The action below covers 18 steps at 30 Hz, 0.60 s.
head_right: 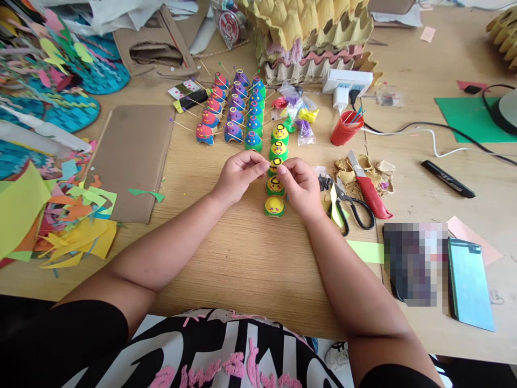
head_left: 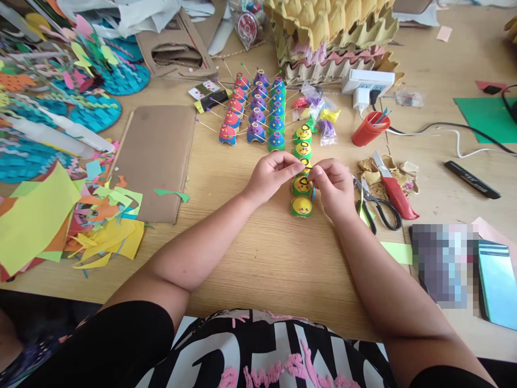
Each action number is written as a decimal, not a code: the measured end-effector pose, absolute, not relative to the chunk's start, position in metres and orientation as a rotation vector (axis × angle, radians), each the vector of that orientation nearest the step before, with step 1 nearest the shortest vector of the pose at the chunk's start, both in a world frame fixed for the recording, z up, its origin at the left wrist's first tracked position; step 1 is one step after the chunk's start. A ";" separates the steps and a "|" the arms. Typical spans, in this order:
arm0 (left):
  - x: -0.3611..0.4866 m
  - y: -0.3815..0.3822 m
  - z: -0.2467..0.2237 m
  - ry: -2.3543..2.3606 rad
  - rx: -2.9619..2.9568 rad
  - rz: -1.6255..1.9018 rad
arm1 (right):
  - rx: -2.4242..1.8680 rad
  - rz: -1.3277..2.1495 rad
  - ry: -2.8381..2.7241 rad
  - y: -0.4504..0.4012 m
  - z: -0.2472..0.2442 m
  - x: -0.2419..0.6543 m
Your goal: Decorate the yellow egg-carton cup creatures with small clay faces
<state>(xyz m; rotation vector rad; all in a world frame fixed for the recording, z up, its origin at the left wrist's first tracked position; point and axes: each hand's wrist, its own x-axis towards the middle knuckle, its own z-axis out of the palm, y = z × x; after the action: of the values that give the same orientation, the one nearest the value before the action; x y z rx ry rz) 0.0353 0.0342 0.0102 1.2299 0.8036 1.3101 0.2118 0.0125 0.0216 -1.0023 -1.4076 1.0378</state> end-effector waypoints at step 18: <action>0.036 0.037 0.005 0.693 1.137 1.212 | -1.000 1.092 -1.355 0.016 0.019 0.210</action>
<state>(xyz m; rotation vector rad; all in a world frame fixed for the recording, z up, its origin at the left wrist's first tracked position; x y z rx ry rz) 0.0361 0.0371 0.0046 1.1367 0.6935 1.2116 0.2103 0.0159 0.0187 -0.9999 -1.3549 1.0921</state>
